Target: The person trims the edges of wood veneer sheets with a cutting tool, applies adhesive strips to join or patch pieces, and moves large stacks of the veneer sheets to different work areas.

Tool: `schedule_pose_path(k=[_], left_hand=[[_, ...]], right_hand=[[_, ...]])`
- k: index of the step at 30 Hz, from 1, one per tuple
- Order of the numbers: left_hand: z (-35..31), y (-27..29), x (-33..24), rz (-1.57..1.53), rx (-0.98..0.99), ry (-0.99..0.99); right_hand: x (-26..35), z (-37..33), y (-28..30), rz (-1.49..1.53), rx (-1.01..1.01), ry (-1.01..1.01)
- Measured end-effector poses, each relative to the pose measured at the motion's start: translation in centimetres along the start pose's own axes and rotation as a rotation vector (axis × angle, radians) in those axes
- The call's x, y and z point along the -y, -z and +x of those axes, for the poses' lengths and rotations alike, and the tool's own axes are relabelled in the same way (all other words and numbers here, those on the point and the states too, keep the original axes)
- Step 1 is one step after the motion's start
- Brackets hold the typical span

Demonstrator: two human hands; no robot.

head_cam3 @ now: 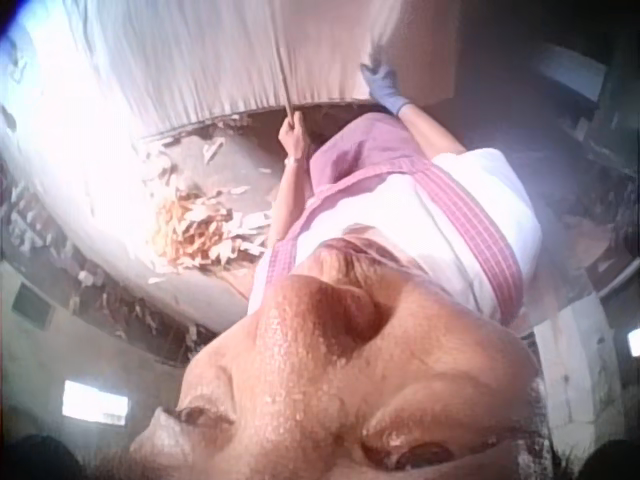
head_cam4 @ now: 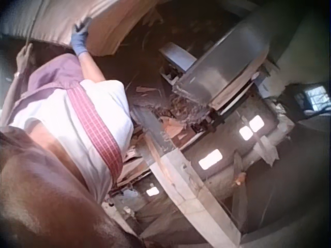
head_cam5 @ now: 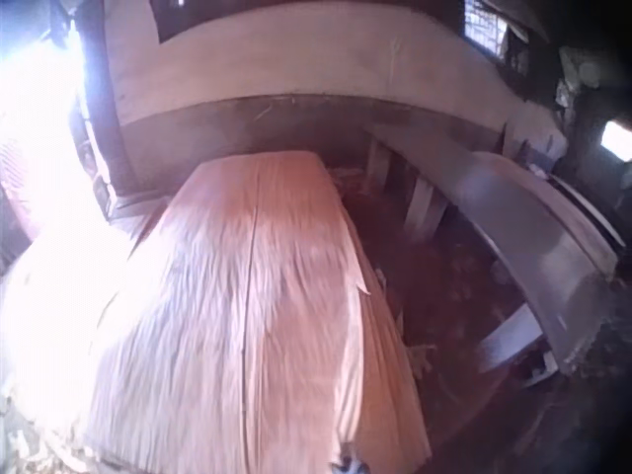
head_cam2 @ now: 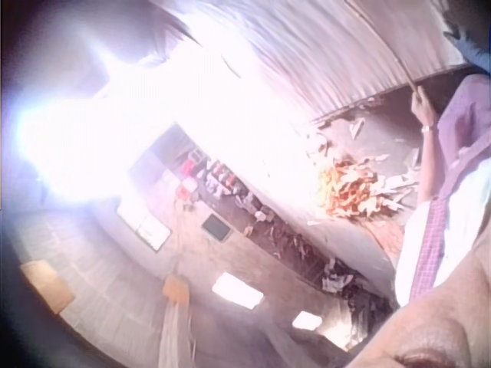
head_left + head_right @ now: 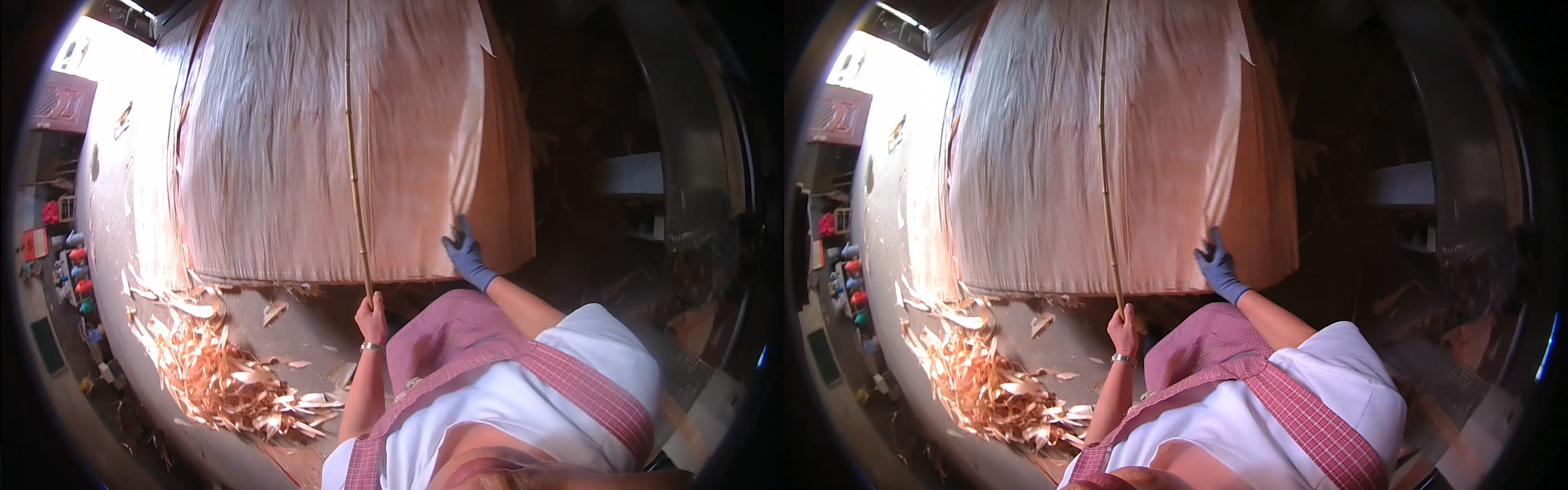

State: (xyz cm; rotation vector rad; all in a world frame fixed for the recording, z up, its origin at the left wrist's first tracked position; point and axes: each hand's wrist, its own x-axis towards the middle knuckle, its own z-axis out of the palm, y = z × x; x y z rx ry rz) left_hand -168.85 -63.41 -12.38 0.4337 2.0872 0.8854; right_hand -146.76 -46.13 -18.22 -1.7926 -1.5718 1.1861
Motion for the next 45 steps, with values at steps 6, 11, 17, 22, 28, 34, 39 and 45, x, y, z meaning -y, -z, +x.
schedule_pose_path(k=[6, 11, 17, 22, 28, 34, 39, 45], left_hand=[[11.7, 4.0, 3.7, 0.434, 0.199, -0.040], [15.6, 6.4, 9.6, 0.191, 0.384, -0.349], [15.4, 6.7, 10.8, -0.569, 0.323, -0.022], [14.3, 8.9, 6.3, -0.779, 0.142, 0.212], [9.4, 18.6, -4.0, -1.002, 0.566, 0.501], [11.5, 26.2, 1.9, -1.024, 0.874, 0.498], [21.2, 32.4, 4.0, -1.497, 0.205, 0.246], [15.3, 26.0, 0.6, -1.233, -0.004, 0.089]], right_hand=[[15.0, 2.9, -16.6, 0.301, 0.427, 0.153], [27.0, 2.7, -29.3, 0.422, 0.558, 0.275], [37.4, -4.5, -31.6, 0.467, 0.655, 0.404], [30.1, -7.9, -25.6, 0.483, 0.468, 0.279], [25.9, -10.0, -22.8, -0.078, 0.080, -0.003], [28.5, -11.8, -17.2, 0.341, -0.034, -0.267], [27.0, -11.5, -8.1, 0.113, -0.082, -0.041], [21.9, -12.0, -1.7, 0.150, -0.191, 0.052]])
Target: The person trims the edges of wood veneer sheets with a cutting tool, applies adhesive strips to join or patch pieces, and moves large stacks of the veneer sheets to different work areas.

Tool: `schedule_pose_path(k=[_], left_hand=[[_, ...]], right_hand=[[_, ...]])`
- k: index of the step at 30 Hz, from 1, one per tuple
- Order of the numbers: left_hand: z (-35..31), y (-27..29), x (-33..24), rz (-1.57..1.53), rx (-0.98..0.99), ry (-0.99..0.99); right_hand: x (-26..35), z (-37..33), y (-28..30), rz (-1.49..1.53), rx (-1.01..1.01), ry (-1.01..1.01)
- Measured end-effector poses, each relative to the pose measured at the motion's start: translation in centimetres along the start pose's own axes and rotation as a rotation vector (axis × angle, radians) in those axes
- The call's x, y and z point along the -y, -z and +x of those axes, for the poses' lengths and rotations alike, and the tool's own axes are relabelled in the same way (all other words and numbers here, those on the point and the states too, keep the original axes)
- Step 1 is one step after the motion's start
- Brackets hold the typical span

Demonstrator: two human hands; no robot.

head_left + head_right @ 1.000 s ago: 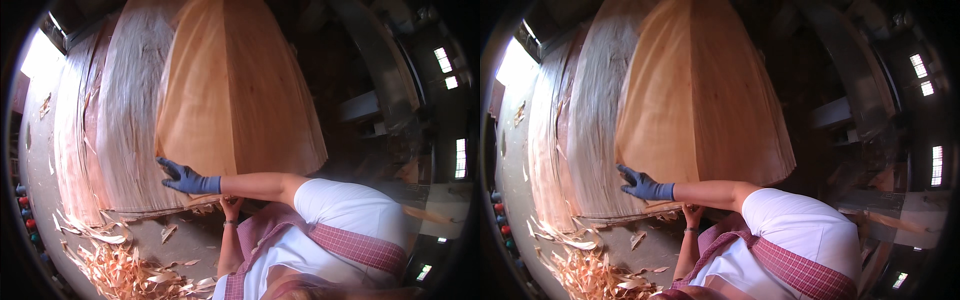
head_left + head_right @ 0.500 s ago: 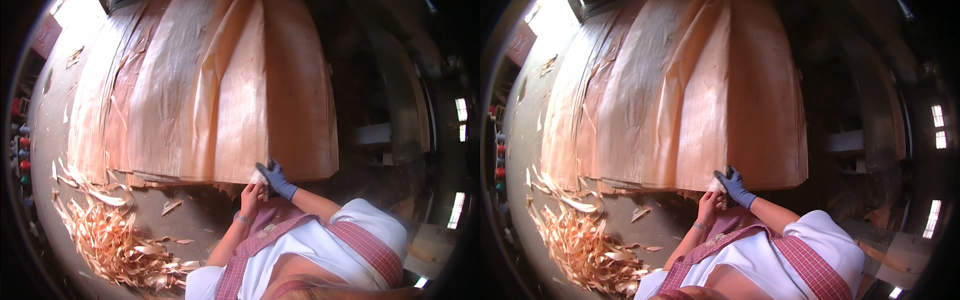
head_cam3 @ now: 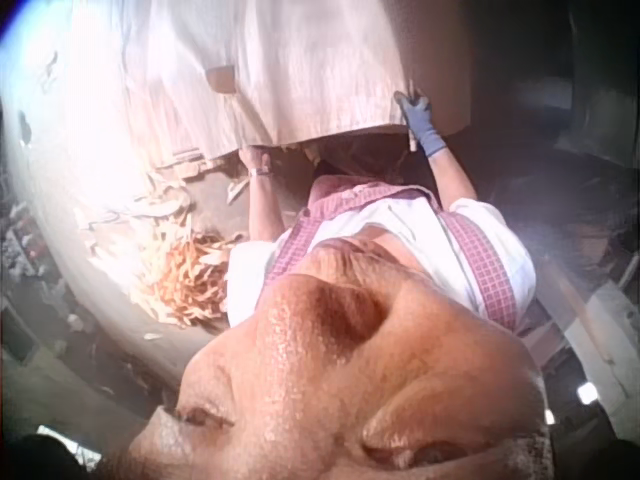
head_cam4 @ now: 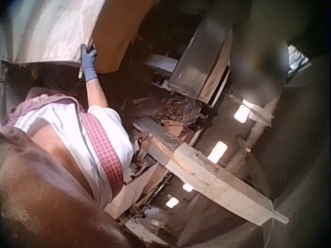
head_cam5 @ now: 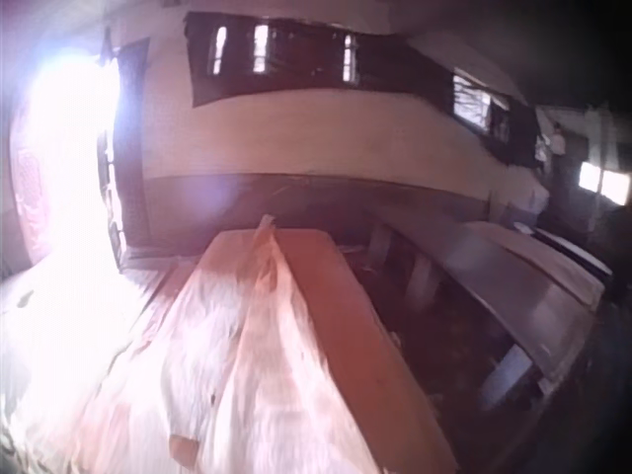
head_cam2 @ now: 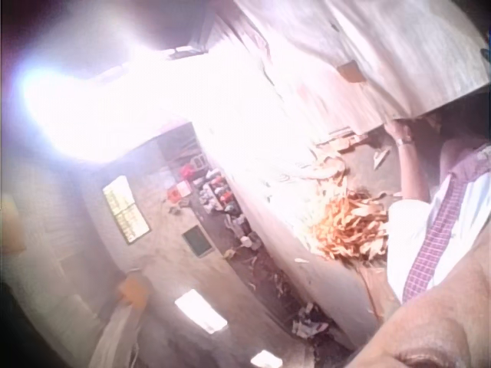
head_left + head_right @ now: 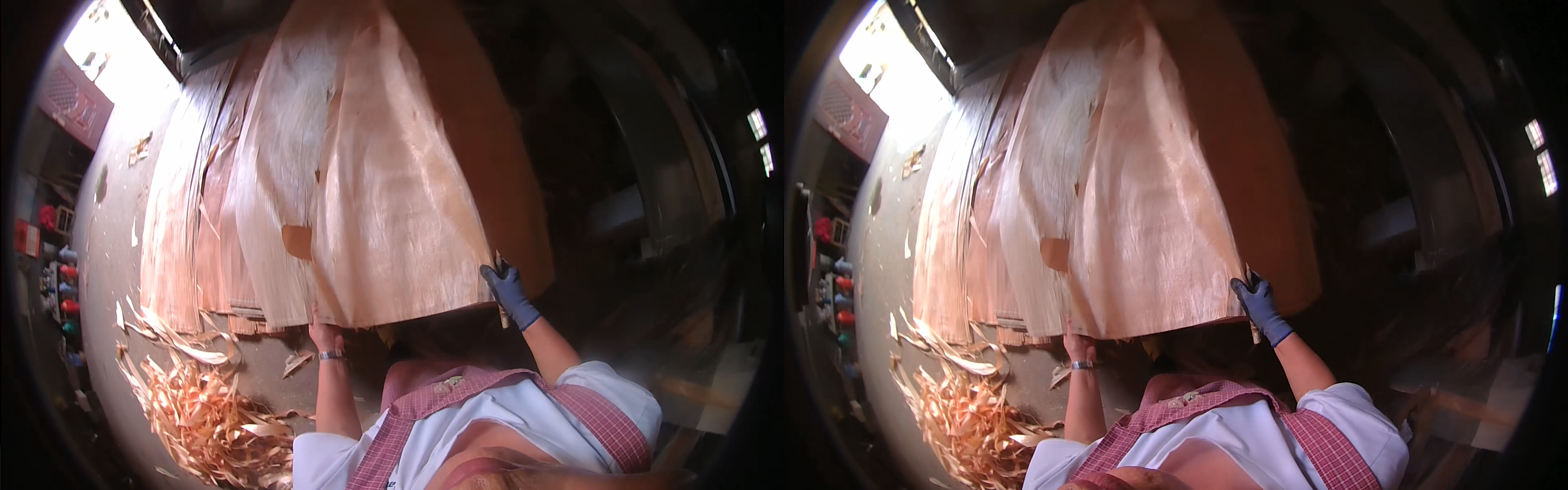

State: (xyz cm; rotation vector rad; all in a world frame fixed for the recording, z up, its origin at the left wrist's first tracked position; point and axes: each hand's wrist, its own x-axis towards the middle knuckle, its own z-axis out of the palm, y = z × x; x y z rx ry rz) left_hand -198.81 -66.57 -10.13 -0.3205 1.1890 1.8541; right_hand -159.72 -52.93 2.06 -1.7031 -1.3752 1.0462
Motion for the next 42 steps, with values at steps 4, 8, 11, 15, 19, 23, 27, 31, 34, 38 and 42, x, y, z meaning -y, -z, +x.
schedule_pose_path(k=[4, 8, 11, 15, 19, 23, 27, 31, 34, 38, 42], left_hand=[[-8.6, -2.1, 4.3, 0.045, 0.065, -0.062], [-17.4, -3.6, 9.9, 0.287, -0.004, -0.041], [-18.8, 0.2, 14.1, 0.178, 0.052, 0.128], [-22.7, -2.8, 19.4, 0.058, 0.044, 0.122], [-28.7, -13.6, 29.6, 0.499, 0.030, -0.096], [-39.6, -29.2, 41.8, 0.677, 0.544, 0.031], [-47.1, -41.1, 54.9, 0.830, 0.856, 0.059], [-52.8, -50.7, 66.5, 0.729, 0.985, -0.118], [-54.6, -55.3, 73.2, 0.726, 1.020, -0.189], [-60.4, -61.0, 77.1, 0.801, 0.923, 0.086], [-61.8, -62.8, 84.1, 0.671, 0.778, 0.183]], right_hand=[[-5.5, -0.3, 8.9, 0.183, 0.039, -0.202], [-9.2, -2.2, 19.8, 0.314, -0.004, -0.221], [-11.5, -2.4, 28.2, 0.444, 0.127, -0.147], [-15.9, -1.7, 39.0, 0.430, 0.050, -0.041], [-17.5, 0.7, 51.6, 0.225, -0.137, 0.023], [-21.4, 6.3, 63.9, 0.121, -0.224, 0.057], [-21.6, 11.3, 75.0, -0.093, -0.372, 0.060], [-23.5, 16.5, 87.6, -0.251, -0.321, -0.112], [-25.6, 20.1, 95.7, -0.355, -0.369, -0.072], [-29.9, 24.4, 105.6, -0.442, -0.348, -0.030], [-34.9, 29.0, 113.4, -0.608, -0.503, 0.196]])
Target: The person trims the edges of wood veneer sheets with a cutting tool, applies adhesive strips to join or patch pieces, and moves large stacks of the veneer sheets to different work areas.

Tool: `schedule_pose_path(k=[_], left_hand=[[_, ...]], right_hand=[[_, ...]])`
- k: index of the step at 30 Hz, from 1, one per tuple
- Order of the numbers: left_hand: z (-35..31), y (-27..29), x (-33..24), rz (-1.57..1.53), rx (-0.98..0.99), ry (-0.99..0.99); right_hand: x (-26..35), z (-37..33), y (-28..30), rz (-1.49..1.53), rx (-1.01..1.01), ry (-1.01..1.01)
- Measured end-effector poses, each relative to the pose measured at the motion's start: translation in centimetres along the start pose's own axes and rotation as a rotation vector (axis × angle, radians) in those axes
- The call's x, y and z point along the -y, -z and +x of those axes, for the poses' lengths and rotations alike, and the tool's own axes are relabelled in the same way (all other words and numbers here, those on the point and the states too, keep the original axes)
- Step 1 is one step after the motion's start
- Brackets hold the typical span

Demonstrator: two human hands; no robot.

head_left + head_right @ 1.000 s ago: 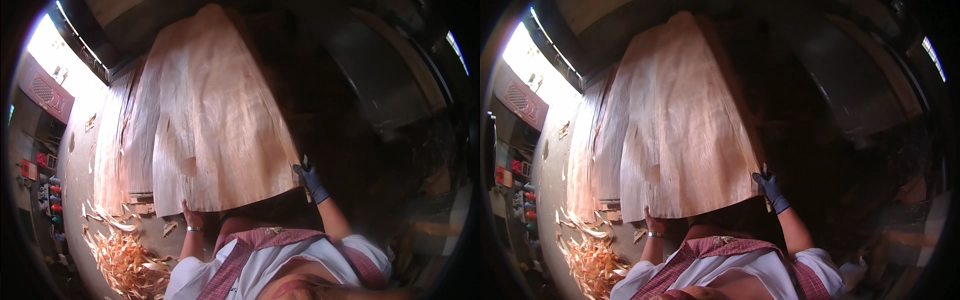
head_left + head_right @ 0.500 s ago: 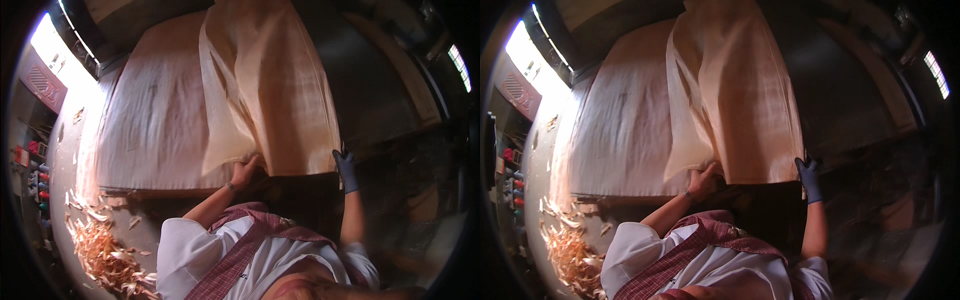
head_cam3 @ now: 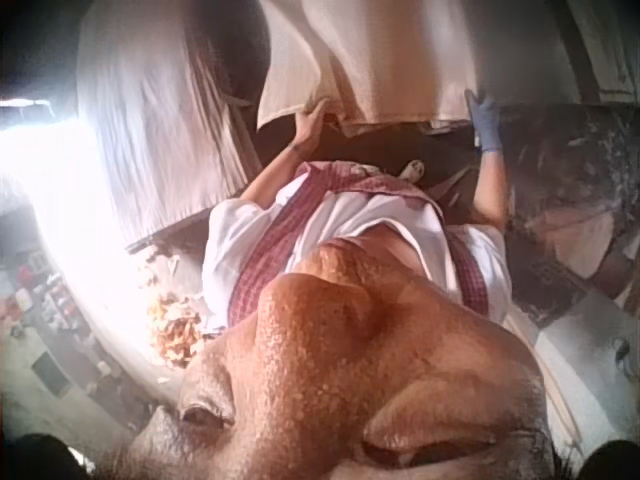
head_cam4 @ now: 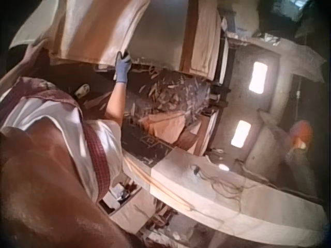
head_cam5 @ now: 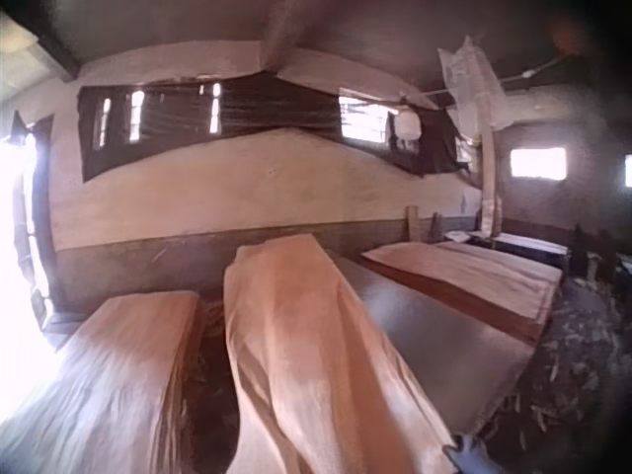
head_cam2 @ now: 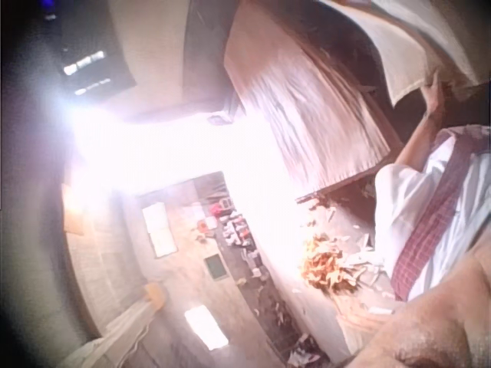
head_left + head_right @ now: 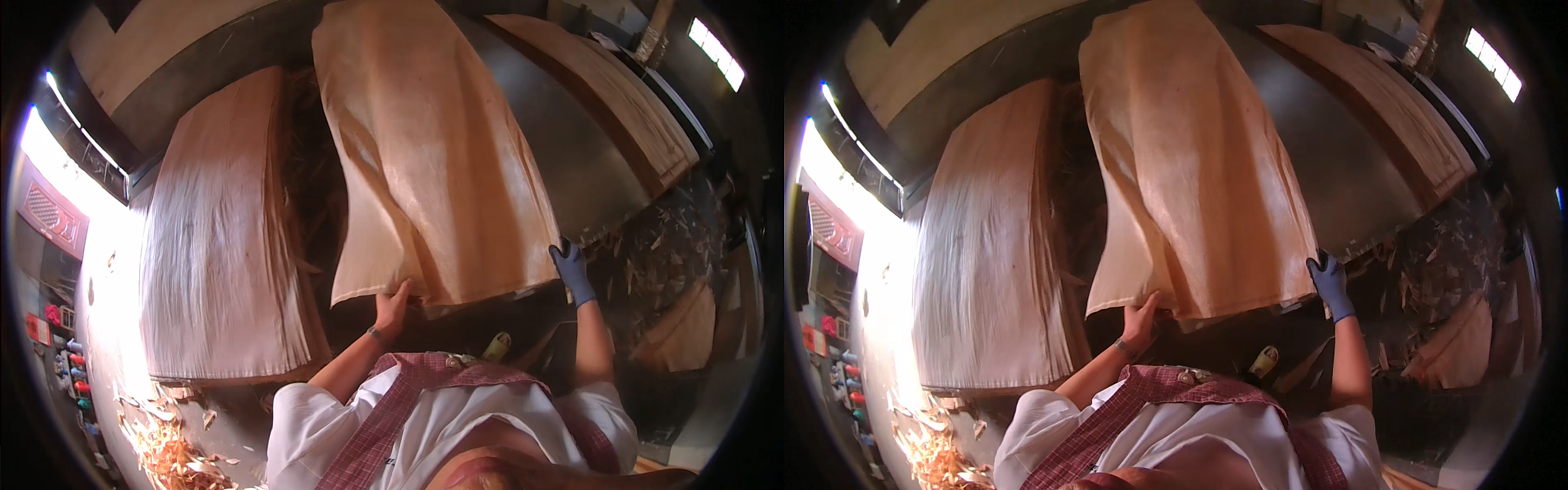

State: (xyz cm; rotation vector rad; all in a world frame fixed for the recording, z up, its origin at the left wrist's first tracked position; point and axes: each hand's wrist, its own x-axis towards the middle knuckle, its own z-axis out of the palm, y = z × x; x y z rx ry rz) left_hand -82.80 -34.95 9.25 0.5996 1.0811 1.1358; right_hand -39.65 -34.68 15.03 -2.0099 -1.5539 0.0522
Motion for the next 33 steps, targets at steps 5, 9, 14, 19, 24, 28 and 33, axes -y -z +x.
schedule_pose_path(k=[5, 9, 14, 19, 24, 28, 33], left_hand=[[2.0, -5.5, 5.1, -0.139, -0.262, 0.081], [0.9, -7.2, 8.5, -0.430, -0.567, 0.217], [2.6, -8.2, 13.9, -0.389, -0.548, 0.072], [3.9, -13.6, 16.5, -0.486, -0.618, 0.143], [6.3, -18.7, 19.2, -0.592, -0.513, 0.198], [6.7, -20.1, 22.1, -0.603, -0.485, 0.205], [7.7, -21.6, 22.9, -0.603, -0.527, 0.112]], right_hand=[[-14.3, 7.7, -0.1, 0.120, 0.082, -0.048], [-23.7, 11.2, 1.3, 0.098, 0.102, 0.040], [-29.5, 15.9, 1.7, 0.186, 0.264, -0.090], [-32.4, 20.2, 1.5, 0.280, 0.417, -0.387], [-36.8, 24.8, 4.4, 0.196, 0.458, -0.368], [-40.3, 20.7, 4.5, 0.197, 0.338, -0.548], [-42.1, 23.5, 3.9, -0.045, 0.277, -0.382]])
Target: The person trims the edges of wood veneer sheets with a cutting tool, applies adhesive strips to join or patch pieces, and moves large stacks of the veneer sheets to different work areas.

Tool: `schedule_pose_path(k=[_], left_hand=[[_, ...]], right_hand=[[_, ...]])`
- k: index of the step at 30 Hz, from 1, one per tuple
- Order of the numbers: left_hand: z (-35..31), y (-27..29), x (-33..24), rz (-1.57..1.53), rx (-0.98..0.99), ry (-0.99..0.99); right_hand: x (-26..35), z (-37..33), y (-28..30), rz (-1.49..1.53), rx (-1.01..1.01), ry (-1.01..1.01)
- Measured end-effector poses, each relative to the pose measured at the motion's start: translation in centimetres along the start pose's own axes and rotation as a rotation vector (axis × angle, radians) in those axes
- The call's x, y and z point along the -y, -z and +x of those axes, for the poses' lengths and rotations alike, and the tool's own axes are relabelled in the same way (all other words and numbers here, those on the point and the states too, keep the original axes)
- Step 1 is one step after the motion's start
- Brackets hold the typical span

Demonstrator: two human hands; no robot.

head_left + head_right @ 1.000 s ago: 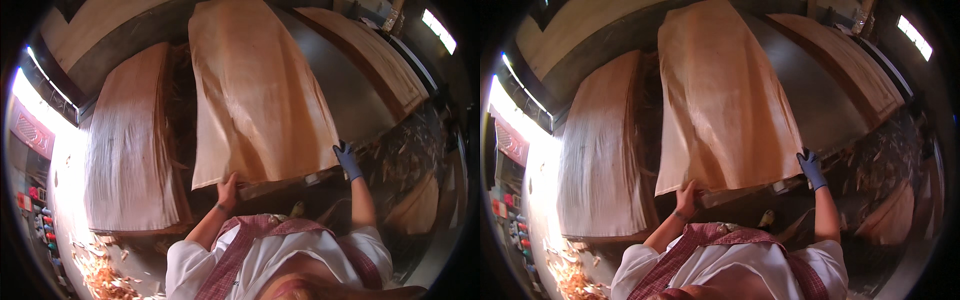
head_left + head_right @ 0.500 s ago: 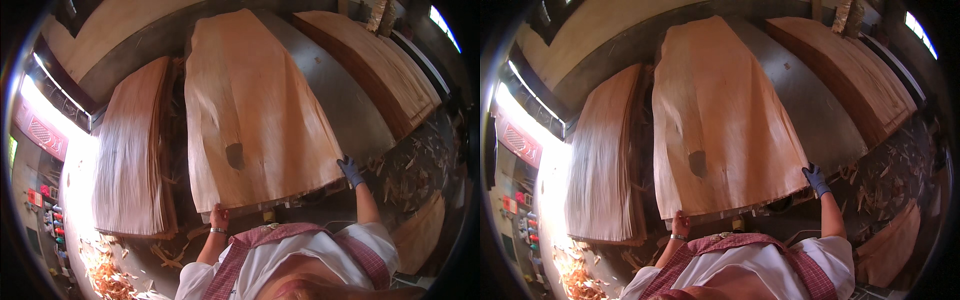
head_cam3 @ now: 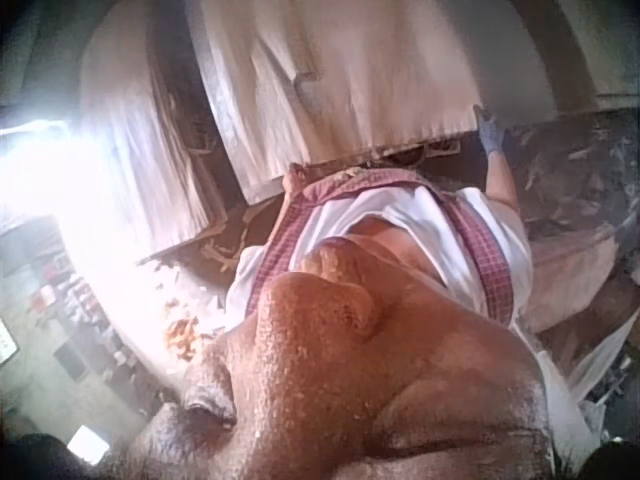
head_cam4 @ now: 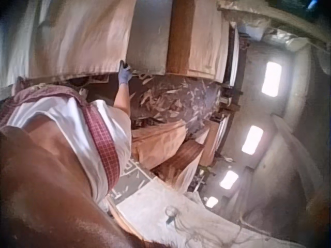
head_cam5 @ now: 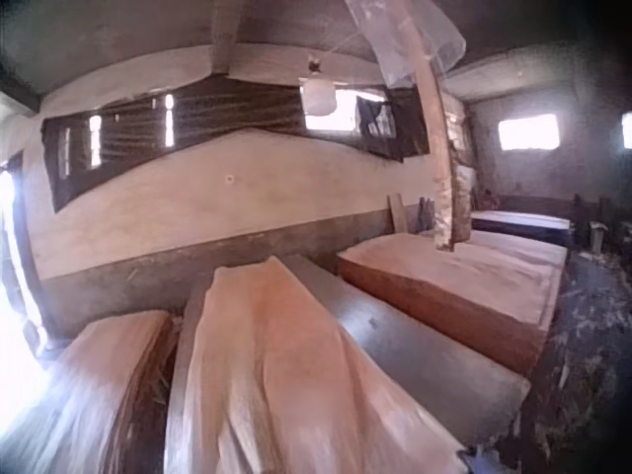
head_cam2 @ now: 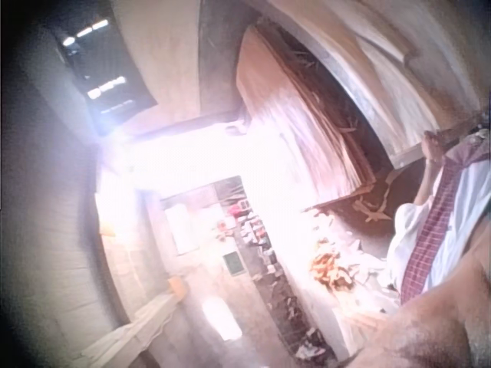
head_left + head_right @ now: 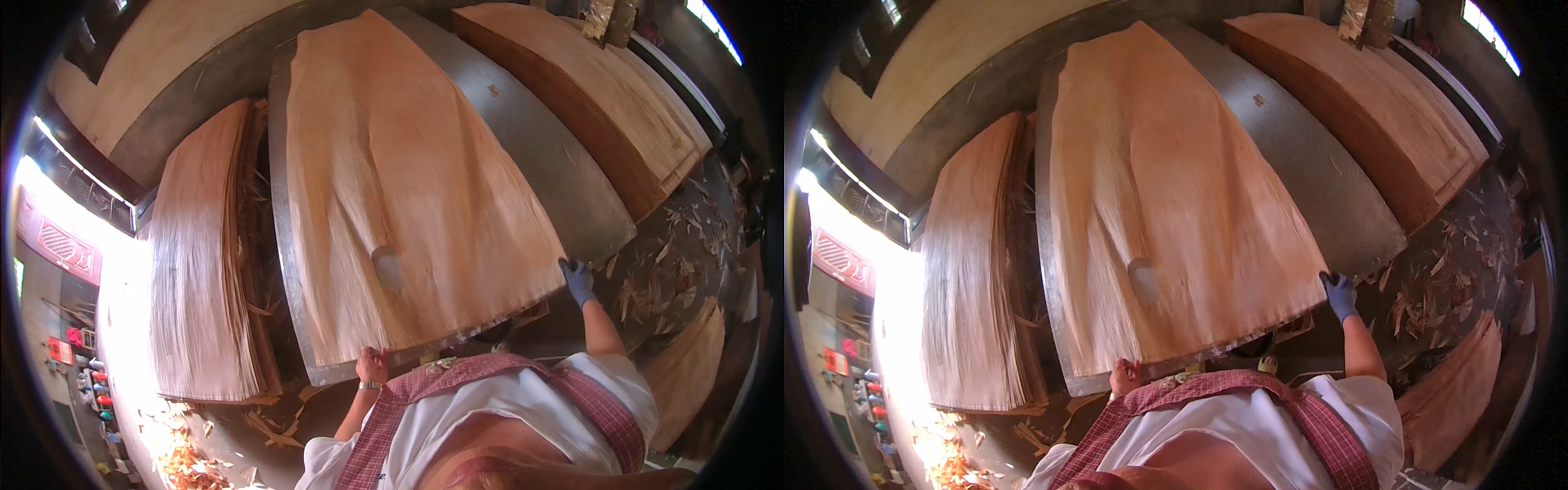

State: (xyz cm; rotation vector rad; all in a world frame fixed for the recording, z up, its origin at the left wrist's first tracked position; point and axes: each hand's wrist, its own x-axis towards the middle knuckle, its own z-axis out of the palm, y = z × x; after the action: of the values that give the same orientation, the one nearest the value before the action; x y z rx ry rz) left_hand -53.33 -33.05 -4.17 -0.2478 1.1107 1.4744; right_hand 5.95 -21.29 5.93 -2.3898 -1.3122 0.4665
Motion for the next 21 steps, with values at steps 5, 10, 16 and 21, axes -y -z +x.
schedule_pose_path(k=[5, 10, 16, 21], left_hand=[[0.7, -9.4, 2.9, 0.140, -0.125, -0.102], [1.8, -8.2, 5.0, 0.140, -0.282, -0.249], [0.1, -12.6, 8.3, 0.120, -0.434, -0.255], [-0.1, -12.6, 7.7, 0.158, -0.472, -0.251]], right_hand=[[-5.2, 8.3, 0.9, 0.004, -0.270, 0.200], [-13.0, 1.1, 0.0, -0.106, -0.133, 0.312], [-11.3, -1.0, 1.2, 0.017, -0.040, 0.260], [-7.6, 3.7, -1.9, 0.130, -0.017, 0.323]])
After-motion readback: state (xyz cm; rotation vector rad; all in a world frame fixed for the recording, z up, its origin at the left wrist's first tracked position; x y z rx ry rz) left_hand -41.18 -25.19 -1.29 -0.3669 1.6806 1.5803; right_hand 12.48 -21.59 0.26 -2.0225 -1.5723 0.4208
